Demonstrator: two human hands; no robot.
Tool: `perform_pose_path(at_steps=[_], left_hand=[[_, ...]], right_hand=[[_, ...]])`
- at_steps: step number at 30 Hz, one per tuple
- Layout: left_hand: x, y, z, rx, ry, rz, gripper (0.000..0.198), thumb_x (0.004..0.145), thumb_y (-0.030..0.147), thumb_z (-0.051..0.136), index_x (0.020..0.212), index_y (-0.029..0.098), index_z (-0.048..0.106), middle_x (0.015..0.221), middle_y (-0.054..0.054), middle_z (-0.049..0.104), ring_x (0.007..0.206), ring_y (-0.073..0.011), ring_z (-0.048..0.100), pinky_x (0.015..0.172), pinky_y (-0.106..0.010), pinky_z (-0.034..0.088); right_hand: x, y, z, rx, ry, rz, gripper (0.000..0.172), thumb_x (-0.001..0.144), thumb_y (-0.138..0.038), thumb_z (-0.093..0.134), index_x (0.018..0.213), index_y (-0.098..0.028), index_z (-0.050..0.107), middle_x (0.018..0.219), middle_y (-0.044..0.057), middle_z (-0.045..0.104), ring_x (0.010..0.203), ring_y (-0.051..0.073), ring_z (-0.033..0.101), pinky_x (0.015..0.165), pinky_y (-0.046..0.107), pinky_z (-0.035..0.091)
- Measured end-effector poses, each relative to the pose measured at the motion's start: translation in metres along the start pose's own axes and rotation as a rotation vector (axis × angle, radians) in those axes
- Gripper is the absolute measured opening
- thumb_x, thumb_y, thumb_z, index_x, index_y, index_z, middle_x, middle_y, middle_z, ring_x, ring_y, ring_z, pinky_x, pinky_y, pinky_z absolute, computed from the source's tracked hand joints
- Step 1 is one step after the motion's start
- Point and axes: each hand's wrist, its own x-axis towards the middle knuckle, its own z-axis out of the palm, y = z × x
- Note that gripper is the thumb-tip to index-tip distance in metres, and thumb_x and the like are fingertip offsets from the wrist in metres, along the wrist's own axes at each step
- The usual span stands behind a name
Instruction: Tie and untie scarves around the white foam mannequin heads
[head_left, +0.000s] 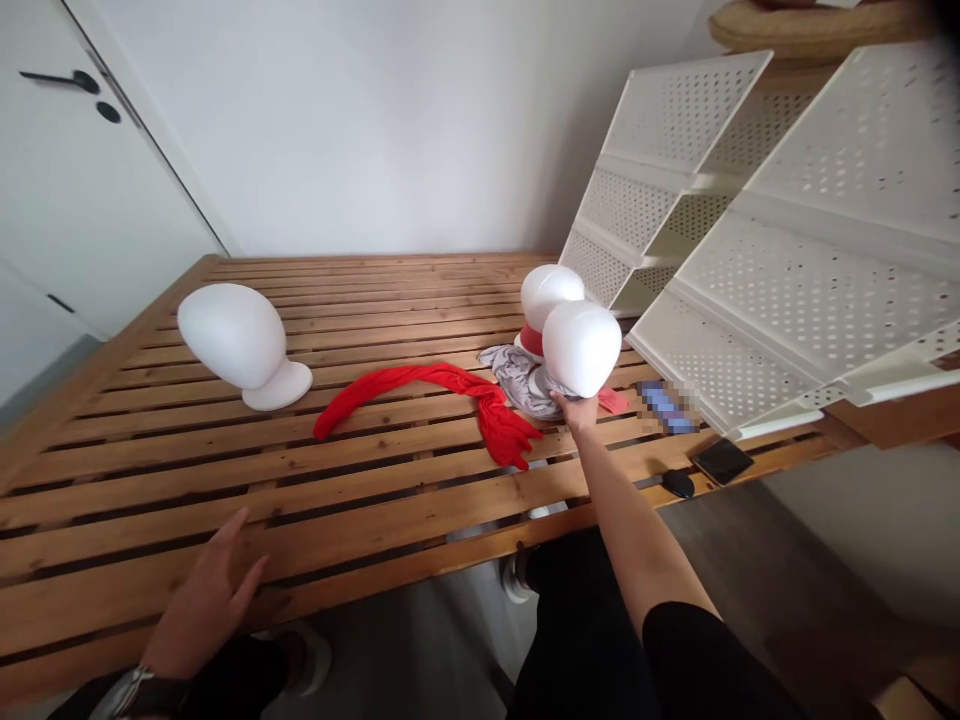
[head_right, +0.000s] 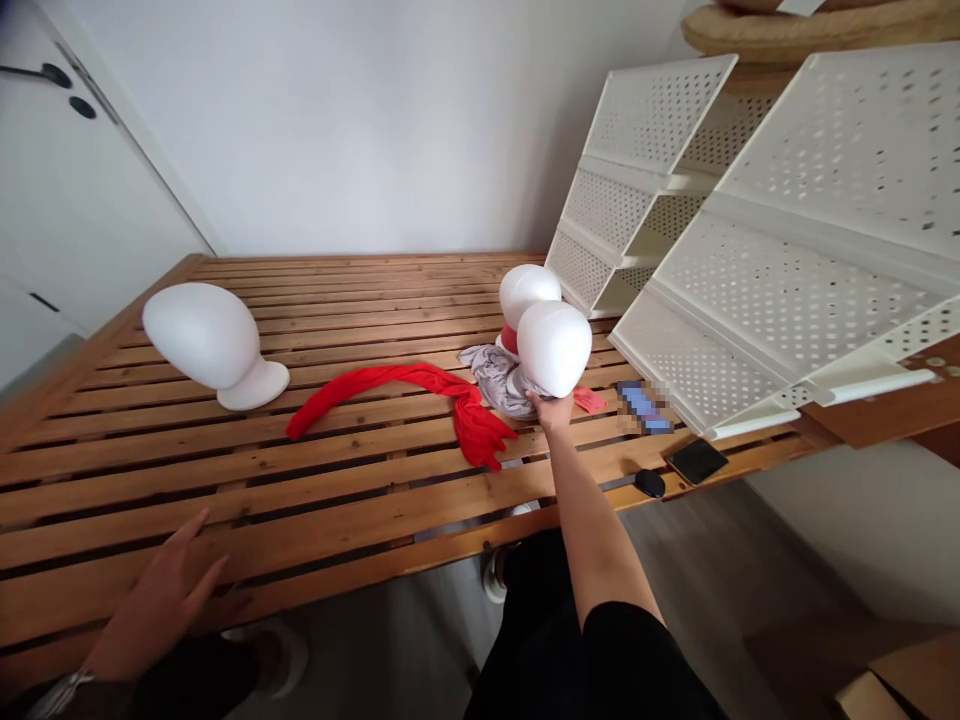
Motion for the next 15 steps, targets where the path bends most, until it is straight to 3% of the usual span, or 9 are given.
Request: perform_pose_path(at_steps=[3,8,12,15], left_hand=[[0.009,-0.003,0.009,0.019,-0.053,0.064,0.076,0.097,0.046,0.048,0.164,0.037,0.016,0.16,-0.007,0.045,0.143,-0.0323,0.05,0.121,-0.058,0.041],[0.008,-0.001,0.011,0.0,-0.106,0.068,0.062,0.095,0.04,0.051,0.155,0.025,0.041,0.155,-0.011,0.051,0.142,-0.0312,0.052,0.12,-0.054,0.043],[0.005,0.002,0.01,-0.036,-0.125,0.032,0.055,0.095,0.039,0.051,0.148,0.025,0.049,0.157,-0.01,0.05,0.142,-0.03,0.052,0.121,-0.053,0.041],[0.003,0.005,0.01,-0.088,-0.119,0.013,0.05,0.094,0.04,0.052,0.142,0.025,0.054,0.156,-0.009,0.051,0.142,-0.0301,0.052,0.122,-0.053,0.04]], right_hand=[[-0.002,0.007,0.002,-0.044,0.034,0.067,0.082,0.055,-0.051,0.082,0.122,-0.009,0.059,0.123,0.023,0.068,0.11,0.032,0.065,0.097,0.042,0.051],[-0.006,0.005,-0.012,-0.076,0.057,0.097,0.042,0.071,-0.04,0.061,0.1,-0.012,0.069,0.098,0.019,0.075,0.089,0.03,0.067,0.089,0.042,0.052],[-0.009,-0.013,-0.038,-0.08,0.139,0.089,0.038,0.07,-0.035,0.054,0.094,-0.01,0.072,0.089,0.018,0.075,0.081,0.03,0.065,0.083,0.041,0.051],[-0.017,-0.041,-0.066,-0.065,0.213,0.034,0.04,0.07,-0.035,0.054,0.095,-0.01,0.073,0.091,0.017,0.075,0.083,0.029,0.065,0.082,0.04,0.051]])
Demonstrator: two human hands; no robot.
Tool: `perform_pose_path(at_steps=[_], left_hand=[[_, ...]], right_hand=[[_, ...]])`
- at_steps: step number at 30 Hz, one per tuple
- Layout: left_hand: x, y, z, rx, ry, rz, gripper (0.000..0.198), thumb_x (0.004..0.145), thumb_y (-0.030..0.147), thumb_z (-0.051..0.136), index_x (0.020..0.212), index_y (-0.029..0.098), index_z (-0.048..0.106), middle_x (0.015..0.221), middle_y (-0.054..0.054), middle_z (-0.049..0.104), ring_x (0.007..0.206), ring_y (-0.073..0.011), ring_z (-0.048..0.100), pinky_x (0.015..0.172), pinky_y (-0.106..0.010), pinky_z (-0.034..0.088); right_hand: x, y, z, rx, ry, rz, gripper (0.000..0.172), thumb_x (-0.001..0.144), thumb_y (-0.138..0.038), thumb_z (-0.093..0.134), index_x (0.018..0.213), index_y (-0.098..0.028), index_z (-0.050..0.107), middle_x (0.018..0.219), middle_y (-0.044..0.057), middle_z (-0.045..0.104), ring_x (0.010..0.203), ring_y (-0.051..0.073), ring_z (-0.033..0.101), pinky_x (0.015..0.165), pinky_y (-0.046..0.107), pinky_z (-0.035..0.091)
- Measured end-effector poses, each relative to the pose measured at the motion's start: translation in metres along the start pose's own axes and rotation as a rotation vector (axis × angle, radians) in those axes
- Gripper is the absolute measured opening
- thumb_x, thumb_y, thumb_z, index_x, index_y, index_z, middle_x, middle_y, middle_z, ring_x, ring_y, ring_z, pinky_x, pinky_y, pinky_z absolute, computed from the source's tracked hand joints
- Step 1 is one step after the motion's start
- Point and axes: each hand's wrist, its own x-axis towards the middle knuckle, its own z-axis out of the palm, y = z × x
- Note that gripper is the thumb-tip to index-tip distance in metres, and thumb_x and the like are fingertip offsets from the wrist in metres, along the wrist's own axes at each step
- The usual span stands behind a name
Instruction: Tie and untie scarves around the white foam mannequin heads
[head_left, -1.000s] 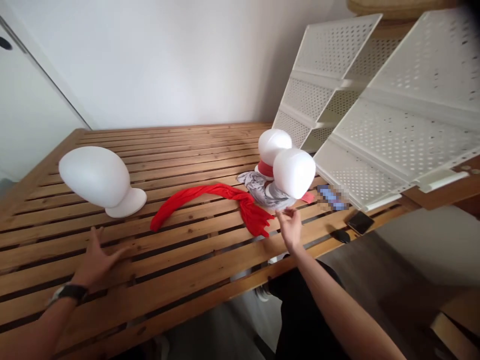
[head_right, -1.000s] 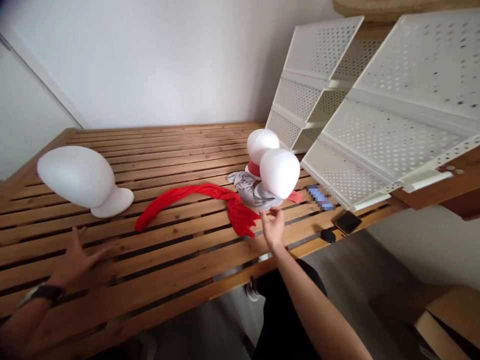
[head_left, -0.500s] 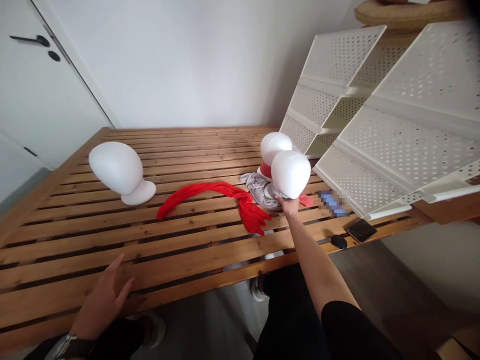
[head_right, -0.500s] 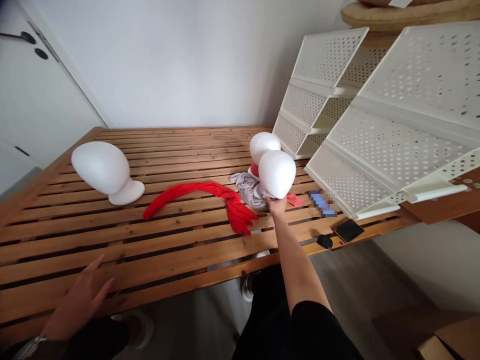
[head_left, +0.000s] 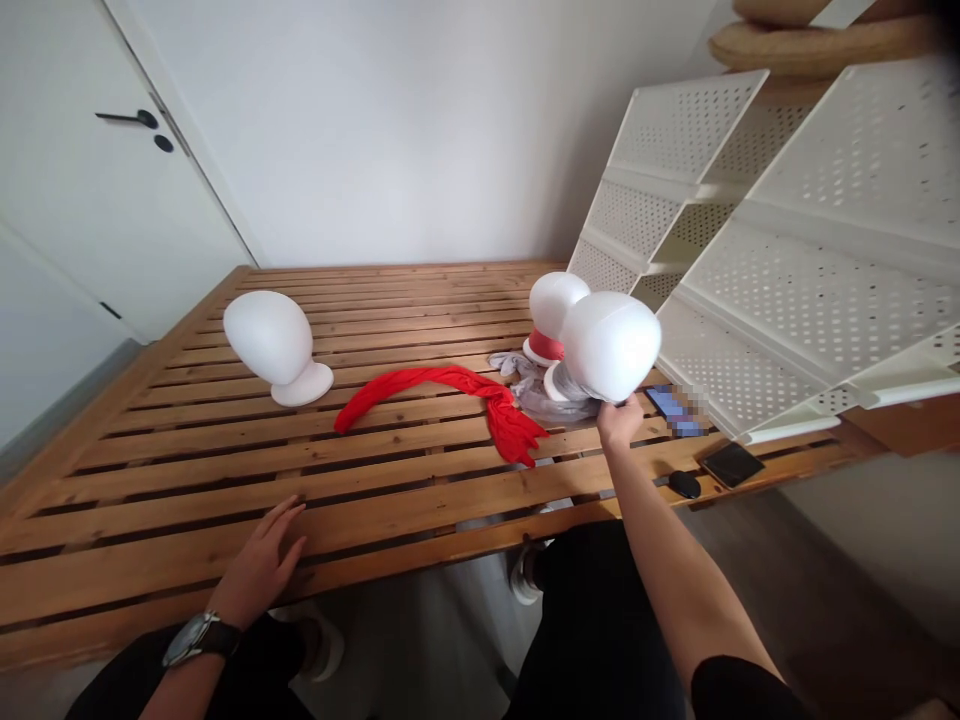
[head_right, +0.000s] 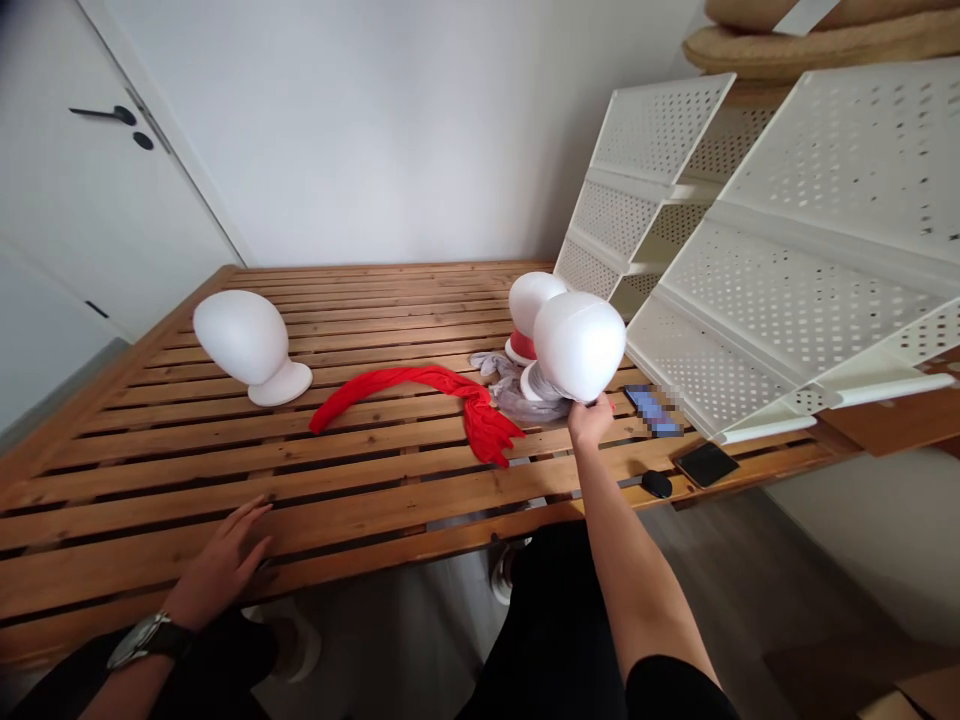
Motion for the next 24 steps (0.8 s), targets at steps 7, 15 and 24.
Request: perform_pose_path(at_steps=[7,15,24], left_hand=[[0.001,0.045,-0.016,-0.189,0.097,-0.002,0.045,0.095,0.046,0.055,0.132,0.022,0.061,0.148,-0.012,0.056,0.137,-0.0315,0.054,0.115,-0.053,0.048],[0.032,0.212,-0.057,-0.64,0.159,0.115,0.083,0.086,0.051,0.072,0.158,0.027,0.036,0.157,-0.013,0.049,0.143,-0.033,0.05,0.117,-0.051,0.046],[-0.008,0.205,-0.018,-0.883,0.057,-0.18,0.068,0.064,0.06,0.085,0.114,0.017,0.068,0.115,-0.014,0.076,0.106,-0.0383,0.071,0.093,-0.055,0.06]], right_hand=[[-0.05,-0.109,-0.08,0.246,-0.037,-0.218,0.03,0.076,-0.036,0.062,0.085,-0.01,0.072,0.076,0.005,0.069,0.068,0.018,0.056,0.065,0.027,0.044],[-0.225,-0.213,-0.131,0.392,-0.53,-0.327,0.019,0.082,-0.022,0.055,0.092,-0.019,0.072,0.089,0.004,0.071,0.084,0.021,0.062,0.078,0.031,0.05],[-0.354,-0.195,-0.149,0.155,-0.901,-0.163,0.039,0.078,-0.017,0.06,0.116,-0.023,0.058,0.104,0.008,0.068,0.094,0.027,0.065,0.08,0.035,0.047]])
